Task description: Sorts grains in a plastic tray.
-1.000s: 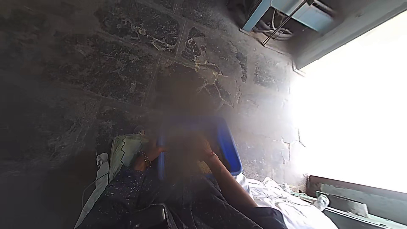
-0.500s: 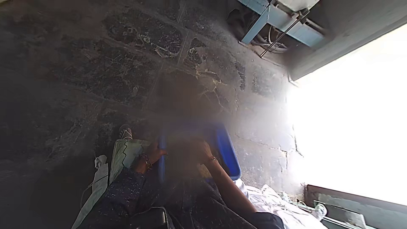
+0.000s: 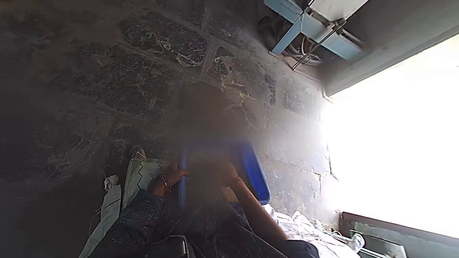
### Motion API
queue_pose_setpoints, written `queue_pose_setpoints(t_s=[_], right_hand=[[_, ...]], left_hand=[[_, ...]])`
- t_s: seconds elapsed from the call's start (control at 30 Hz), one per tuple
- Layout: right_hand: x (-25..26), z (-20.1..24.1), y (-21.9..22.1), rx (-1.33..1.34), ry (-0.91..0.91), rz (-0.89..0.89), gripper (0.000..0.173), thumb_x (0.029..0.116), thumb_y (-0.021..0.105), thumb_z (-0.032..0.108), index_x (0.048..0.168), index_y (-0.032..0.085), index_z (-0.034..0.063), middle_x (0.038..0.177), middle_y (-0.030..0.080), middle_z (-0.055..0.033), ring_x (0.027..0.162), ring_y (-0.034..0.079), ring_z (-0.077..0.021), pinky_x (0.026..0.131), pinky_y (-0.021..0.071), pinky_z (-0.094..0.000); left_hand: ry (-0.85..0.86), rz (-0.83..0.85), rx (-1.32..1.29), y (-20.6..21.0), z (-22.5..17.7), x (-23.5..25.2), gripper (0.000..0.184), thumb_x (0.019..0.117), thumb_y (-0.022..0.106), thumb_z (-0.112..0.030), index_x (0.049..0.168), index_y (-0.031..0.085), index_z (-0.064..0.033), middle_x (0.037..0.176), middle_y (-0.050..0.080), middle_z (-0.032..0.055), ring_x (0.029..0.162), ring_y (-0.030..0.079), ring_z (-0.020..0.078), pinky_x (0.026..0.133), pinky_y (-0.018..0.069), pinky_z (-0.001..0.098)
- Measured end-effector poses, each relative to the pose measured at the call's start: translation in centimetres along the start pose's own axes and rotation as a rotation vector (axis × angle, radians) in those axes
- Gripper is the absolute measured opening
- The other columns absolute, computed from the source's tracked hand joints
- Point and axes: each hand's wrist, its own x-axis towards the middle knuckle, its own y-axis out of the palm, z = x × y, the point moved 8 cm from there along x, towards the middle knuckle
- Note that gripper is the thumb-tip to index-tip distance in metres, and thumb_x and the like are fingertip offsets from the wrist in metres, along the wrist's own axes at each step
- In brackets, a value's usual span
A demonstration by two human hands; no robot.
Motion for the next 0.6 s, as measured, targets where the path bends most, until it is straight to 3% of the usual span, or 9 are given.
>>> queue_pose_setpoints(t_s=[0.1,0.23,0.37,0.6], right_hand=[[-0.3,0.3,-0.3,0.015,-0.038,-0.048,0.034,0.1067,0.049,0.024,0.120,0.067,-0.0018,0.126,0.066,-0.0215,0.120,0.064,-0.0363,0.100,0.0482,-0.0541],[-0.4,-0.1,-1.0,0.060,-0.042,-0.147,0.039,0.1057,0.054,0.032,0.110,0.069,-0.0027,0.115,0.068,-0.0206,0.111,0.066,-0.0352,0.095,0.0490,-0.0529],[-0.4,-0.3,-1.0,0.064,-0.039,-0.160,0.038,0.1051,0.055,0.033,0.114,0.069,-0.0009,0.118,0.067,-0.0205,0.112,0.066,-0.0348,0.096,0.0495,-0.0527],[0.3,-0.1,-0.1,0.032,-0.006,-0.071,0.038,0.1050,0.053,0.031,0.128,0.065,0.0047,0.129,0.063,-0.0200,0.120,0.063,-0.0341,0.103,0.0481,-0.0516]], left_hand=[[-0.011,-0.005,-0.001,0.0,0.2,0.0,0.046,0.0884,0.071,-0.001,0.130,0.055,0.0110,0.120,0.062,0.0261,0.107,0.063,0.0292,0.097,0.0503,0.0449],[-0.010,-0.009,-0.011,0.1,0.3,0.0,0.045,0.0886,0.071,-0.001,0.129,0.056,0.0117,0.121,0.061,0.0273,0.110,0.062,0.0313,0.098,0.0493,0.0463],[-0.023,-0.014,0.005,0.1,0.4,-0.1,0.048,0.0891,0.072,-0.002,0.131,0.054,0.0122,0.128,0.057,0.0296,0.118,0.059,0.0354,0.103,0.0464,0.0493],[-0.009,-0.013,0.019,-0.2,0.4,-0.1,0.050,0.0880,0.073,-0.005,0.132,0.054,0.0112,0.126,0.059,0.0286,0.115,0.061,0.0341,0.101,0.0481,0.0487]])
